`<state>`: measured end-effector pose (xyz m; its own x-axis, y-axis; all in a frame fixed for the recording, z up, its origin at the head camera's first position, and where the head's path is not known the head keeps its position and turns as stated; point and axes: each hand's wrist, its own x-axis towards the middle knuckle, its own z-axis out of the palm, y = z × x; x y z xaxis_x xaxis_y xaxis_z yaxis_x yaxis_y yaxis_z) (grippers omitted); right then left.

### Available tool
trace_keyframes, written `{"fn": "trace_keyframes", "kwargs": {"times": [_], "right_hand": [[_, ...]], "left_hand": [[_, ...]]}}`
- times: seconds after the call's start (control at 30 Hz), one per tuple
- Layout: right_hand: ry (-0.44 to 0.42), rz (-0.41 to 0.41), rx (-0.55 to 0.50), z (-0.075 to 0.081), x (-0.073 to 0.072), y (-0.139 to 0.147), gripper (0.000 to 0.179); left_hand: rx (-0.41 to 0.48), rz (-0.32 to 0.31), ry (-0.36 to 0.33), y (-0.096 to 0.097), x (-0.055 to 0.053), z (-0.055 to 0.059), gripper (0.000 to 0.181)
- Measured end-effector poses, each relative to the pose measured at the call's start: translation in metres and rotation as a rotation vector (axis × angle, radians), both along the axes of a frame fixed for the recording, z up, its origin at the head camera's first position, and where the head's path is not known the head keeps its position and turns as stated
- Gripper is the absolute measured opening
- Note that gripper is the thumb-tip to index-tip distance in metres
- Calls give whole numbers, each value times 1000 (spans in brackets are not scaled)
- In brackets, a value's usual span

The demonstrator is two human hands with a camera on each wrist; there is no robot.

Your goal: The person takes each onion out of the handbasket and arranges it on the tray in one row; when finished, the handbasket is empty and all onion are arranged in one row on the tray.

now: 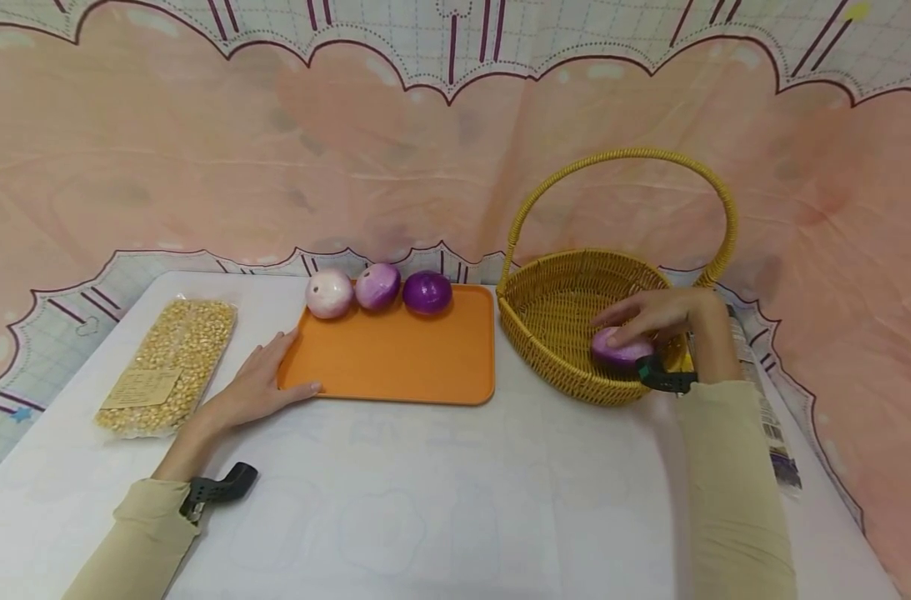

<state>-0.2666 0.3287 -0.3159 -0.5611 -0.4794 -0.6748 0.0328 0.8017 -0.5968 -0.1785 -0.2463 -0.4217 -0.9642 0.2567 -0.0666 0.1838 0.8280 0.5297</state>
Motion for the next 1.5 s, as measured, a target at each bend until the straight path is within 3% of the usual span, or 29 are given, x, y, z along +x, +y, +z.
{"fn": "trace_keyframes", "kwargs": {"times": [0.17,0.5,0.6,0.73,0.83,0.93,1.07,1.2,1.33,1.43,1.5], "right_hand": [[-6,-3,18,-1,-2,-3,65],[72,96,32,-2,-8,-9,60],[173,96,20,2,-5,-8,56],[351,48,-122,16,5,-5,48],[414,59,-292,28,14,-12,47],[423,165,-472,37,19,-27,50],[373,349,-653,44,23,-50,56],[341,463,-719,50,26,-66,60],[309,514,-768,53,26,-78,58],[358,496,-774,51,27,-89,58],[399,416,-759,47,31,-99,58]], "left_hand": [[6,4,-3,-1,0,0,106],[9,5,6,-1,1,0,104],[4,4,3,-1,1,1,104],[-3,2,3,0,1,2,104],[-1,3,3,-1,1,1,104],[1,6,0,-1,2,1,104],[-1,4,-6,-1,4,-1,103],[4,5,-5,0,4,-2,103],[0,7,2,0,2,-1,103],[-1,4,8,0,1,-1,103],[-1,2,12,0,0,-1,103]]}}
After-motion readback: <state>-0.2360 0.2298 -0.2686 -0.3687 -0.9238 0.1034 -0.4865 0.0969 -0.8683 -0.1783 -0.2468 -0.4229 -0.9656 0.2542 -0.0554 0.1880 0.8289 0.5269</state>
